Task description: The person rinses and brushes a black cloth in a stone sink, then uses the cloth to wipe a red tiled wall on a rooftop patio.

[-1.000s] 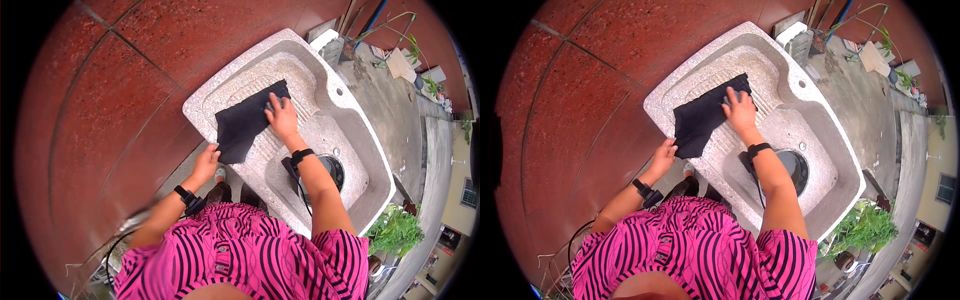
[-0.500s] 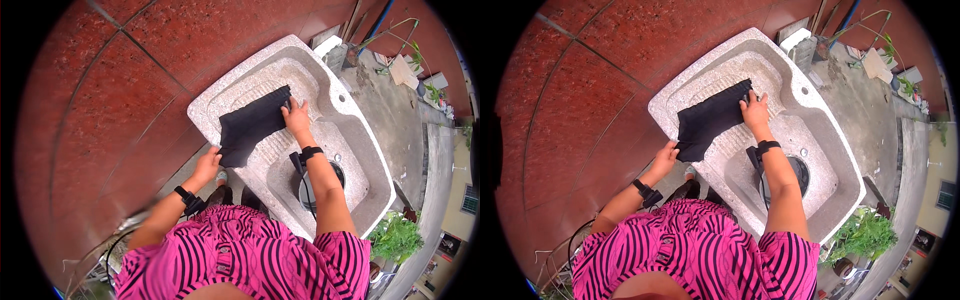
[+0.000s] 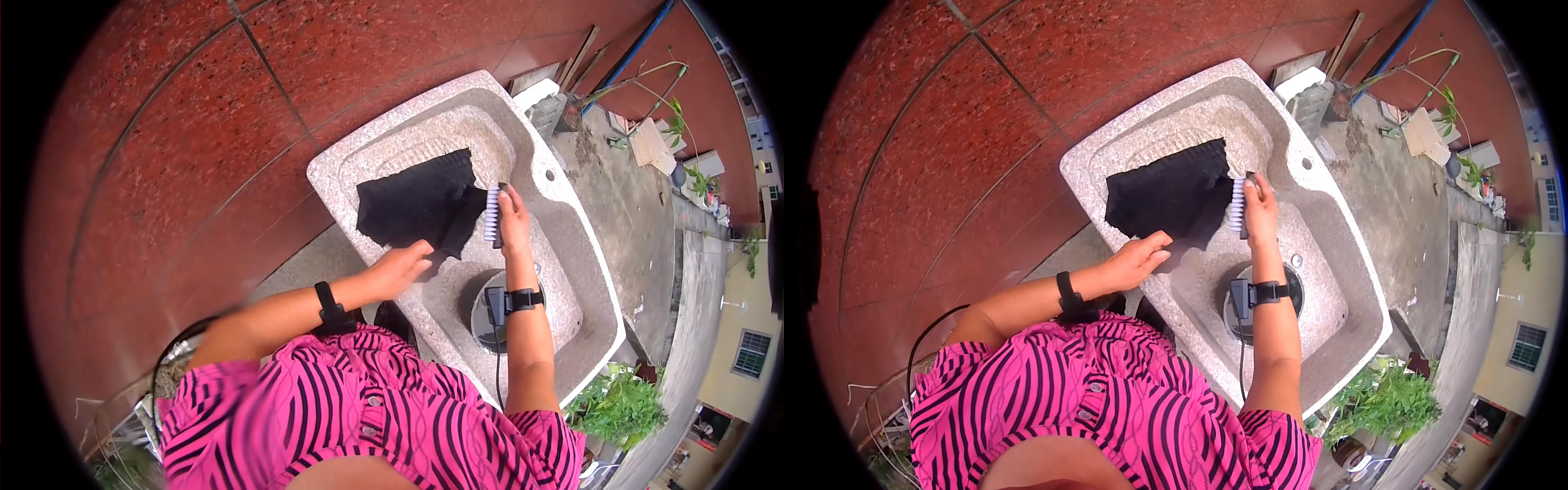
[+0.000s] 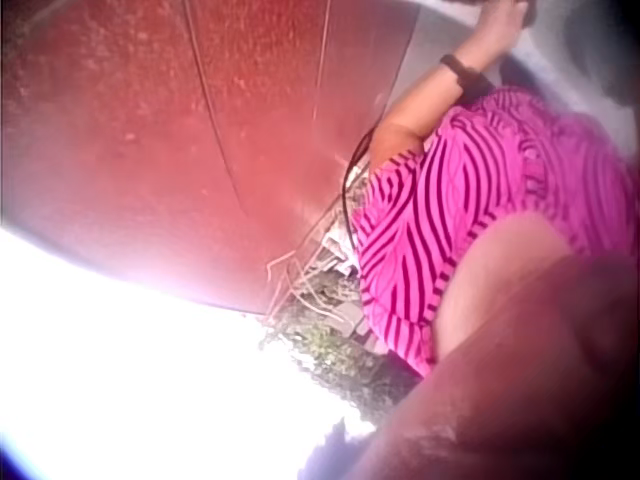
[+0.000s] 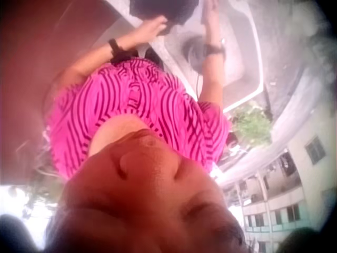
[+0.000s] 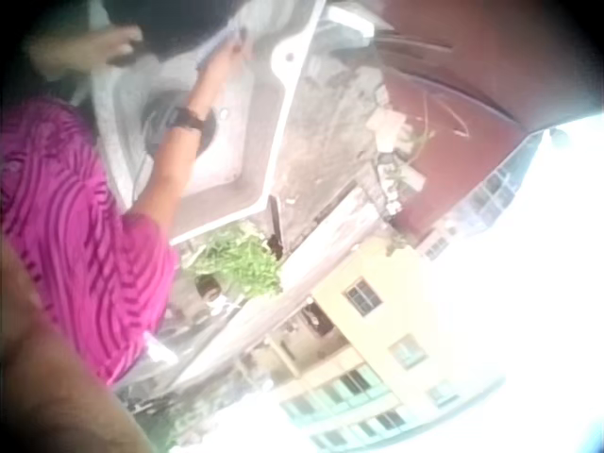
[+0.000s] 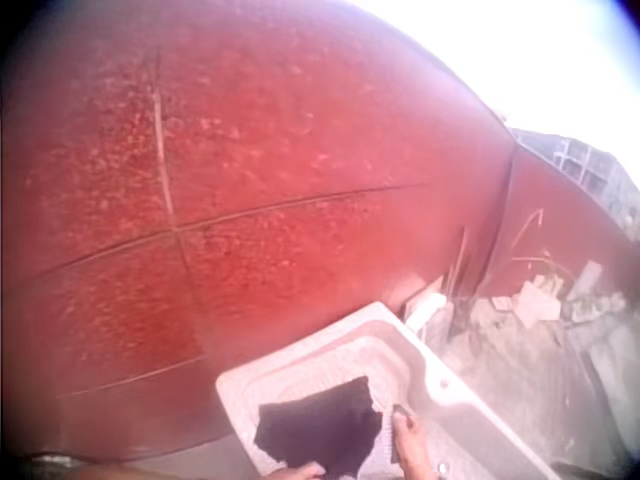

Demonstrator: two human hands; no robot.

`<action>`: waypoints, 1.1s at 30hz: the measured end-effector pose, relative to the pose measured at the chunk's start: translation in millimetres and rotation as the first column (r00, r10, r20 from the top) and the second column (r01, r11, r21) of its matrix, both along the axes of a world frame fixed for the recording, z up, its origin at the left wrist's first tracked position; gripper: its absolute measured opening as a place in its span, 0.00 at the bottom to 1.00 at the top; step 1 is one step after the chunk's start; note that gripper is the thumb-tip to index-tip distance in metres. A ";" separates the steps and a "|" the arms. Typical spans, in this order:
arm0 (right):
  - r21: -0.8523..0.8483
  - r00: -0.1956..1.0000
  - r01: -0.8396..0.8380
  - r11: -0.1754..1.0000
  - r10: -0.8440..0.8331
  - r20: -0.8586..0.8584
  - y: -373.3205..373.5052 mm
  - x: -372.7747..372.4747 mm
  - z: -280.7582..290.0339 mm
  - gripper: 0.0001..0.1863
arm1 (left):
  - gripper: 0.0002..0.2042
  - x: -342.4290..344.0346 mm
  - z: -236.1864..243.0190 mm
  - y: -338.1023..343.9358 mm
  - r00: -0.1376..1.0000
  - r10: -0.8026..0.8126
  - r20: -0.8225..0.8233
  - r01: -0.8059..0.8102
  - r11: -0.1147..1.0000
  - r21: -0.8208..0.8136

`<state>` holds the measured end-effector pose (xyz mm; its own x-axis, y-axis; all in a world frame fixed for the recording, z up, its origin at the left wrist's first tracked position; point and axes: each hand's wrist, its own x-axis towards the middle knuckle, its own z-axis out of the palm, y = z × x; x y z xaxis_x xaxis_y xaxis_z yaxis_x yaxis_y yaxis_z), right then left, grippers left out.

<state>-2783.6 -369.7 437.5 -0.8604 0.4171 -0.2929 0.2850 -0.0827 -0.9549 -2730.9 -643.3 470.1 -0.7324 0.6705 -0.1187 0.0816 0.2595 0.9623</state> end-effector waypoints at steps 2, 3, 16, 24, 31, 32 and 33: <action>0.043 0.998 0.026 0.999 -0.024 -0.059 21.1 2.1 35.0 0.24 | 0.11 8.0 -4.2 -3.5 0.998 0.062 0.010 -0.062 0.996 0.058; 0.044 0.994 0.022 0.999 -0.018 -0.104 27.3 -0.3 51.8 0.24 | 0.11 10.7 -6.0 -3.7 0.993 0.119 0.022 -0.121 0.986 0.118; 0.620 0.703 -0.495 0.608 0.700 -0.125 -140.8 -4.4 20.1 0.26 | 0.15 -7.7 -53.9 -60.3 0.792 0.559 0.245 -0.557 0.826 -0.087; 0.932 0.948 -0.268 0.244 0.237 0.210 -37.1 -59.0 -56.4 0.27 | 0.11 -12.7 -89.0 -77.4 0.823 0.562 0.081 -0.543 0.821 -0.176; 0.818 0.670 -0.436 0.375 0.742 0.017 -141.2 -3.5 -5.4 0.29 | 0.12 -5.9 -84.9 -98.5 0.828 0.557 0.066 -0.527 0.813 -0.249; 0.835 0.583 -0.474 0.279 0.810 0.060 -152.9 12.0 -1.2 0.29 | 0.12 -6.5 -85.6 -100.4 0.840 0.542 0.041 -0.519 0.822 -0.234; 0.845 0.486 -0.503 0.181 0.868 0.103 -159.0 20.8 0.3 0.30 | 0.13 -6.6 -85.6 -102.6 0.849 0.528 0.014 -0.512 0.829 -0.224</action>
<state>-2762.8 -528.7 437.8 -0.8373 -0.5355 0.1105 -0.5026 0.6741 -0.5413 -2737.6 -746.0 384.4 -0.9497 0.1470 -0.2764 -0.1889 0.4347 0.8805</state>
